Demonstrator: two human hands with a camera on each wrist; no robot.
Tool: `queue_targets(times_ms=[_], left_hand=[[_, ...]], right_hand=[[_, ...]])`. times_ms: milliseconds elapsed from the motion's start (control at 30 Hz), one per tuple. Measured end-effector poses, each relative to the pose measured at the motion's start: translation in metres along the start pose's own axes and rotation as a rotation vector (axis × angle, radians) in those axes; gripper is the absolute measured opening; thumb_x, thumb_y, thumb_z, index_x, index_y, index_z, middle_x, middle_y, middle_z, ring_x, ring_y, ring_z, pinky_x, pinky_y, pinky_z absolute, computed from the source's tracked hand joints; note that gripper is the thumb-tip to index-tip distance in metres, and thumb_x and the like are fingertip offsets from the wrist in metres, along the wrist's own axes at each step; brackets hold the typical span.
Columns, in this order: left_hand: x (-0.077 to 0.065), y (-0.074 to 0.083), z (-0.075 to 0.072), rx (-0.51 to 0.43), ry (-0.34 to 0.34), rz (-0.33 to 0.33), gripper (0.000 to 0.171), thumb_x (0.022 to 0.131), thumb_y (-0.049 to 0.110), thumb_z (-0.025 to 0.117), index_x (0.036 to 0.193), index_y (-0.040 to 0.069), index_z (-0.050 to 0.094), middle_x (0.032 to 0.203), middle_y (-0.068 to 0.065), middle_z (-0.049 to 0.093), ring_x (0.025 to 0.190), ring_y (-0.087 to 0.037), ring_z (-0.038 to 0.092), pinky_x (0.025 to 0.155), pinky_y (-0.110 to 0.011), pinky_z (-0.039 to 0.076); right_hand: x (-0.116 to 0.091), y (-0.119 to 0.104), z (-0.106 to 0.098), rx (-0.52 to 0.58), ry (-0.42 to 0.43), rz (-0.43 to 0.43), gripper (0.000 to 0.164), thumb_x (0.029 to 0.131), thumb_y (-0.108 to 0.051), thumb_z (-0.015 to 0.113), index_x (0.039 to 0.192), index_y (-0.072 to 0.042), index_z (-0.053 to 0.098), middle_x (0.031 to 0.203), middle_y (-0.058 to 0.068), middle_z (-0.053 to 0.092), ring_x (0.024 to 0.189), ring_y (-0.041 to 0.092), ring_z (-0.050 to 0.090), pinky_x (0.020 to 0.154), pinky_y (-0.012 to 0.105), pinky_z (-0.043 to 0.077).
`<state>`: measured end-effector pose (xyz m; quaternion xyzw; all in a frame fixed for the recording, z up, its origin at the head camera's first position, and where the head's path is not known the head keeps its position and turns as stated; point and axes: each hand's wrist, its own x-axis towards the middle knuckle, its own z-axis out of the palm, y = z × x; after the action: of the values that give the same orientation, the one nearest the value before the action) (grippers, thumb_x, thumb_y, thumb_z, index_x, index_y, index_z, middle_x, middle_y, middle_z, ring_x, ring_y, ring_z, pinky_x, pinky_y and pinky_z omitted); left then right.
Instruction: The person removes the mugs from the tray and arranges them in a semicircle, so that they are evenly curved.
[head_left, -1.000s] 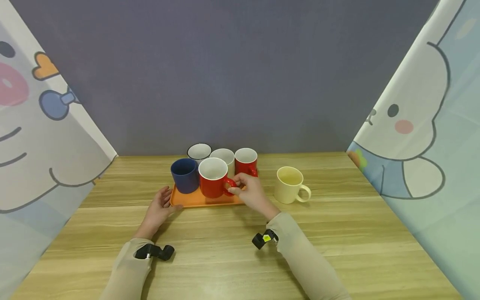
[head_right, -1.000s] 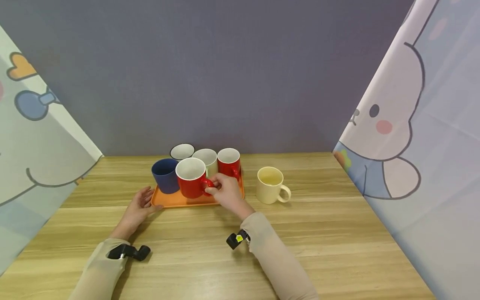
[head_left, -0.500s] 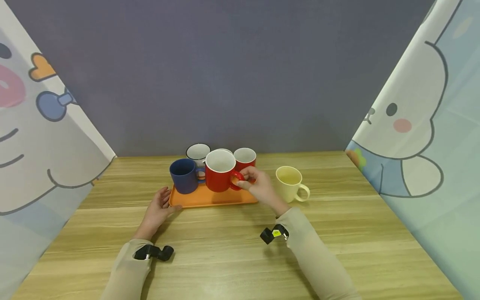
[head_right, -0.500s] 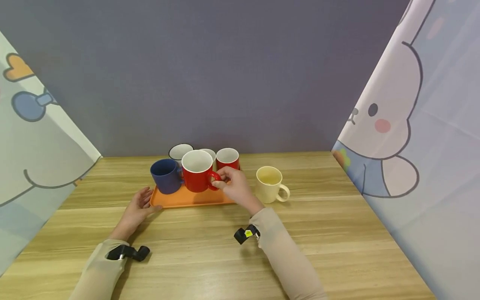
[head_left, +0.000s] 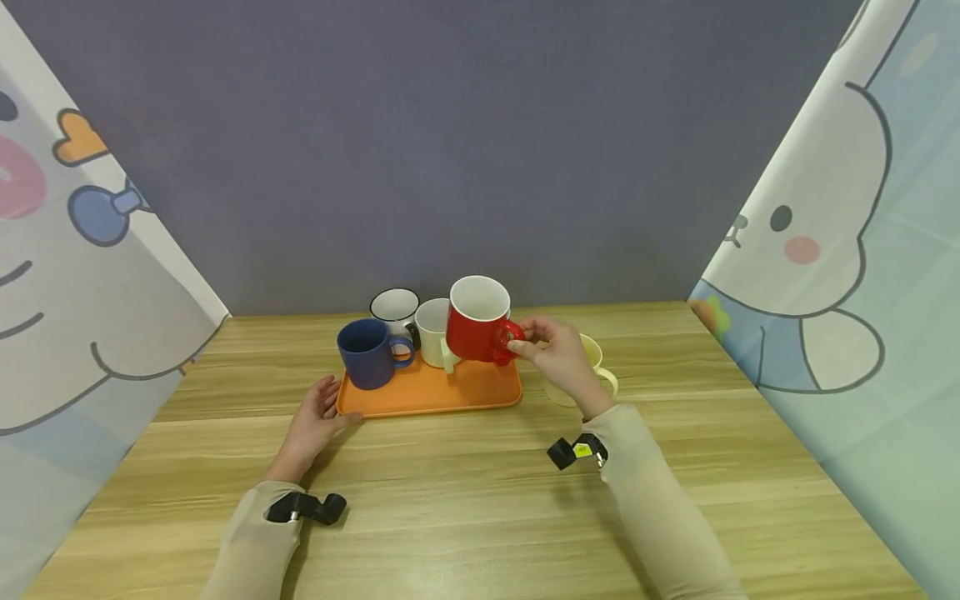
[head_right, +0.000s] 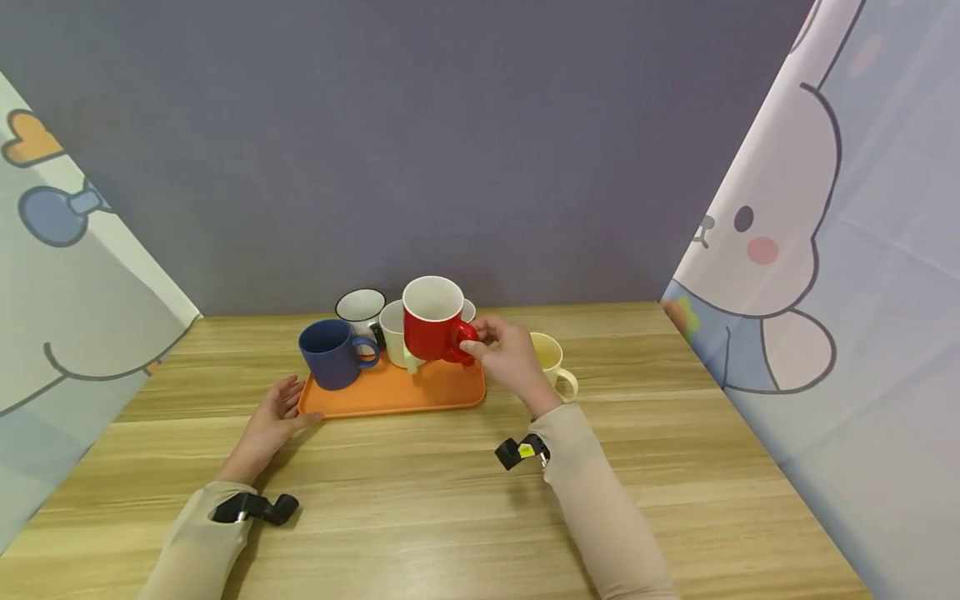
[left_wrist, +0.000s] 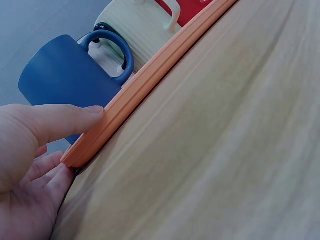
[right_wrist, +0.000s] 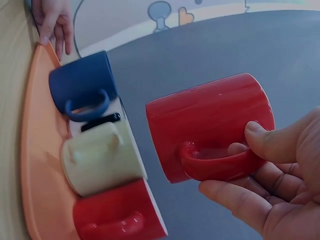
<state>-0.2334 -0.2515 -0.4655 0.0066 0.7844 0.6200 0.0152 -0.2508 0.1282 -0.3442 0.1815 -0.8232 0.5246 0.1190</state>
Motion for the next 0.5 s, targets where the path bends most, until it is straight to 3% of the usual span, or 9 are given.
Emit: queue_targets(times_ms=[500], left_hand=[[-0.001,0.001,0.001,0.02,0.006,0.016,0.093,0.089,-0.005,0.069,0.155,-0.009,0.003,0.157,-0.033,0.017,0.145,-0.044,0.022,0.117,-0.05,0.024]], right_hand=[[0.005,0.012,-0.042,0.005,0.115,0.035,0.015,0.086,0.005,0.07,0.099,0.012,0.065,0.083,0.013,0.068,0.073,0.007,0.058,0.057,0.015,0.047]])
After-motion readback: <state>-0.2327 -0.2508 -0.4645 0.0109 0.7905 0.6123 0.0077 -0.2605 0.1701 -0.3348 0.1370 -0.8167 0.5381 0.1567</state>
